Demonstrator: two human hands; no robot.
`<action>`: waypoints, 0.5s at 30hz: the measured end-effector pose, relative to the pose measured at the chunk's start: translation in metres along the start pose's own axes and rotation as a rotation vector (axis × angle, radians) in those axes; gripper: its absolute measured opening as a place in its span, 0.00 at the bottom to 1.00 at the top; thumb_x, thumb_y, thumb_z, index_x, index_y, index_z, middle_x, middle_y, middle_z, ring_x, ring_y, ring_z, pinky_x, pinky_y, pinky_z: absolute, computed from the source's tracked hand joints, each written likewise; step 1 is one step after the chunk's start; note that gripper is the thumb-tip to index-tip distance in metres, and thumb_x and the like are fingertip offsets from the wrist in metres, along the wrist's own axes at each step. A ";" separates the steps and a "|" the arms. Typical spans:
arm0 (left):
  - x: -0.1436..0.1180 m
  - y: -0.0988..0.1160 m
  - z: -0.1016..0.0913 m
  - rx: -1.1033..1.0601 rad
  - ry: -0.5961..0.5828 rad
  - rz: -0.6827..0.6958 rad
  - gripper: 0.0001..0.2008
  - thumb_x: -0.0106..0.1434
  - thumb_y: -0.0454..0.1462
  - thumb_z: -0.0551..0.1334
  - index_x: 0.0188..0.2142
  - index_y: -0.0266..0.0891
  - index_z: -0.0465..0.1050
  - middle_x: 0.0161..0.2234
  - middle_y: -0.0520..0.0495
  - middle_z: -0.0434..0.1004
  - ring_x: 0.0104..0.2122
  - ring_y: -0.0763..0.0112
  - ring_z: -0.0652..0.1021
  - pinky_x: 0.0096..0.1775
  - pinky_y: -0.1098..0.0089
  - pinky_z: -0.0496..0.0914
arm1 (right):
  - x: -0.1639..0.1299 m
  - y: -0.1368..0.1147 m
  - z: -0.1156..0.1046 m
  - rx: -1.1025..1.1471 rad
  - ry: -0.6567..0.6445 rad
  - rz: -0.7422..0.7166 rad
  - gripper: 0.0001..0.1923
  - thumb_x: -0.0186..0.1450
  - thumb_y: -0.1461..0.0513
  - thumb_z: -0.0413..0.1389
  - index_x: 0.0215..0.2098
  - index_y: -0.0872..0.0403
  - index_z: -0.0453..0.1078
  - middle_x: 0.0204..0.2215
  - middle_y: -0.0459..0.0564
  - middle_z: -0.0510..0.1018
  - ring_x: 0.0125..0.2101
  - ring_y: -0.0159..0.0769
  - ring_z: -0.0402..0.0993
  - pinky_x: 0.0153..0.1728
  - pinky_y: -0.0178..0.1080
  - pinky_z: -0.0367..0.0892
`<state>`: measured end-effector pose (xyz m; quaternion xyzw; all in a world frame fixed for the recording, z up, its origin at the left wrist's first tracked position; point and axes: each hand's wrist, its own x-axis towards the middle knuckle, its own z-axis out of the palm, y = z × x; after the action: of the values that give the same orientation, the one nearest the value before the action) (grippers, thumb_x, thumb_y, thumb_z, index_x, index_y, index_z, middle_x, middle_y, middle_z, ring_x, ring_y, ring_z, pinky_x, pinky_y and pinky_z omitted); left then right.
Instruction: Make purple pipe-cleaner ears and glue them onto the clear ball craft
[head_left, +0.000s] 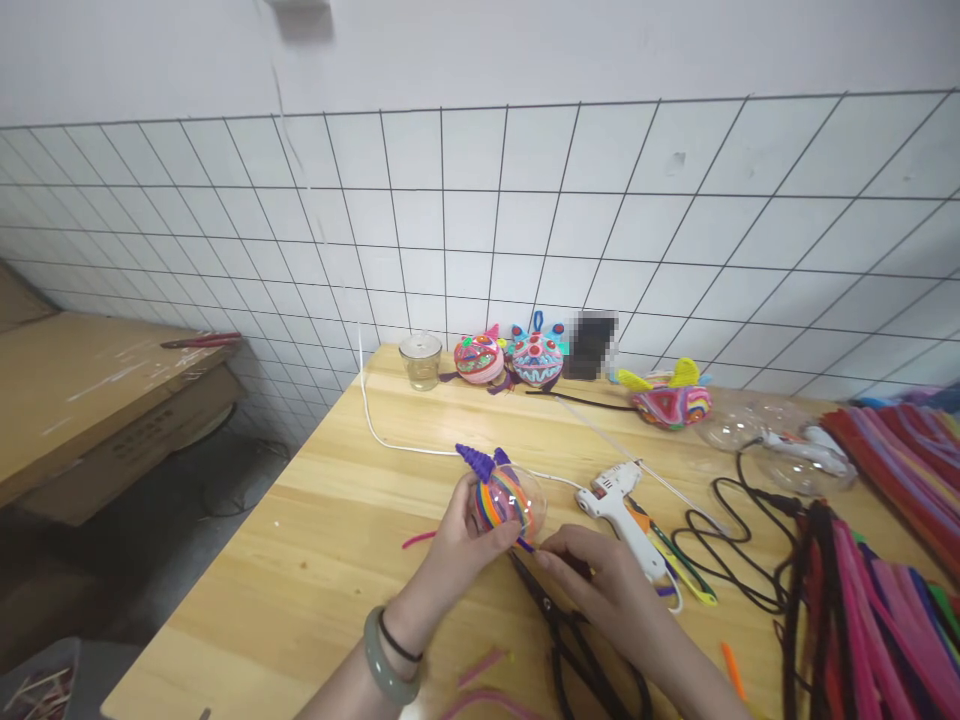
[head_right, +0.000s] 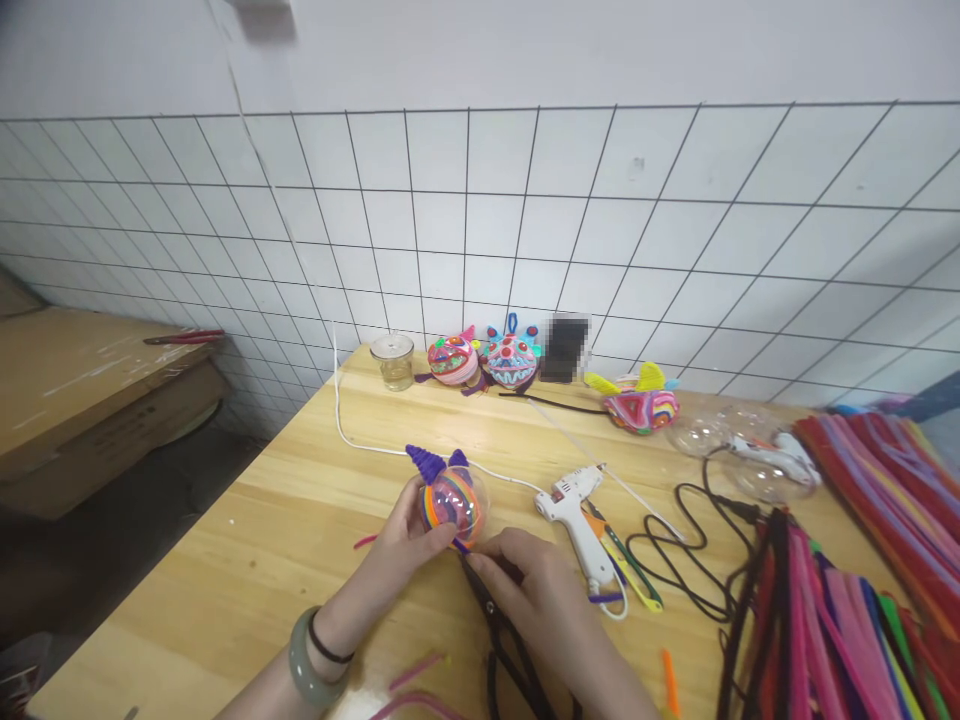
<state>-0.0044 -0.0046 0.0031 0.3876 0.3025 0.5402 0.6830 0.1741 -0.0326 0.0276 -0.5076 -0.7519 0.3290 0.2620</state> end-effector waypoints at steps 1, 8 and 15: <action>0.000 0.000 0.000 0.003 0.000 -0.004 0.25 0.50 0.35 0.71 0.48 0.40 0.68 0.45 0.44 0.76 0.45 0.62 0.74 0.48 0.64 0.66 | 0.000 0.000 0.000 0.003 0.000 -0.002 0.13 0.67 0.57 0.51 0.33 0.52 0.75 0.27 0.49 0.79 0.28 0.38 0.73 0.29 0.36 0.67; -0.001 0.001 0.001 -0.107 -0.049 -0.041 0.25 0.48 0.36 0.72 0.47 0.41 0.71 0.46 0.44 0.76 0.46 0.61 0.74 0.49 0.65 0.66 | 0.000 -0.004 -0.001 0.057 0.020 -0.013 0.10 0.66 0.57 0.53 0.37 0.50 0.75 0.31 0.49 0.81 0.31 0.38 0.75 0.31 0.36 0.68; -0.007 0.004 -0.005 -0.263 -0.127 -0.154 0.29 0.44 0.37 0.74 0.47 0.40 0.72 0.43 0.44 0.76 0.41 0.65 0.75 0.45 0.68 0.66 | -0.004 -0.013 -0.001 0.076 0.072 -0.078 0.08 0.65 0.60 0.54 0.34 0.53 0.75 0.28 0.48 0.80 0.29 0.36 0.73 0.29 0.35 0.67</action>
<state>-0.0124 -0.0101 0.0044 0.3037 0.2143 0.4955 0.7851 0.1682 -0.0397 0.0383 -0.4794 -0.7482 0.3282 0.3205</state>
